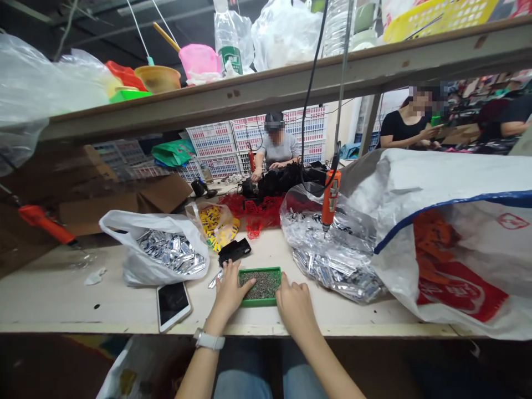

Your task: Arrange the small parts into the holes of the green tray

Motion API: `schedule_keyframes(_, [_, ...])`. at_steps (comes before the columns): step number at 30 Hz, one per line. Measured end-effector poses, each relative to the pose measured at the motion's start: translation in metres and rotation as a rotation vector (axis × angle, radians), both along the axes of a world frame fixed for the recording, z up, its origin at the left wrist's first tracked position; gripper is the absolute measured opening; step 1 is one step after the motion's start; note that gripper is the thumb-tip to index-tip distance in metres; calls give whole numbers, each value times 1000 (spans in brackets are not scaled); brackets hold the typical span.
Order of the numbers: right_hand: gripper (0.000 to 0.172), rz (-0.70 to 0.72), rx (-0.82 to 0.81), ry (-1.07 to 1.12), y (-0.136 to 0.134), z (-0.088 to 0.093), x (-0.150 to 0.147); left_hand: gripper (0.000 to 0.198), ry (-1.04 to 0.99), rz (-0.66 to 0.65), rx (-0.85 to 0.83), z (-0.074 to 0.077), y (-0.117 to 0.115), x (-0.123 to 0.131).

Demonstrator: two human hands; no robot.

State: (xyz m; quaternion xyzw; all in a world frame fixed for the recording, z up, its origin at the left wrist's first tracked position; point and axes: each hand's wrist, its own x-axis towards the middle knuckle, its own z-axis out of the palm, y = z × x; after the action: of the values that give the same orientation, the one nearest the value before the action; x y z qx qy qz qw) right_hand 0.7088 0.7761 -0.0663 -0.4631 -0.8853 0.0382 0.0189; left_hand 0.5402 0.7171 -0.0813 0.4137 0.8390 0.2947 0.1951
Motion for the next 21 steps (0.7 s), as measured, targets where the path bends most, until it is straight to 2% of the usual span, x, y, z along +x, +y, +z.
schedule_keyframes(4, [50, -10, -12, 8, 0, -1, 0, 69, -22, 7, -8, -9, 5, -4])
schedule_keyframes(8, [50, -18, -10, 10, 1, -2, 1, 76, -18, -28, 21, -11, 18, 2])
schedule_keyframes(11, [48, -16, -8, 10, 2, -3, 3, 66, 7, -8, 49, -11, 18, 2])
schedule_keyframes(14, [47, -12, -4, 11, 1, -3, 4, 50, 38, 6, 91, -14, 9, 0])
schedule_keyframes(17, [47, -10, 5, 21, 1, -4, 5, 51, 91, -22, 151, -16, -5, 6])
schedule_keyframes(21, [47, -11, 8, 35, 0, -4, 5, 51, 172, -124, 199, -14, -28, 31])
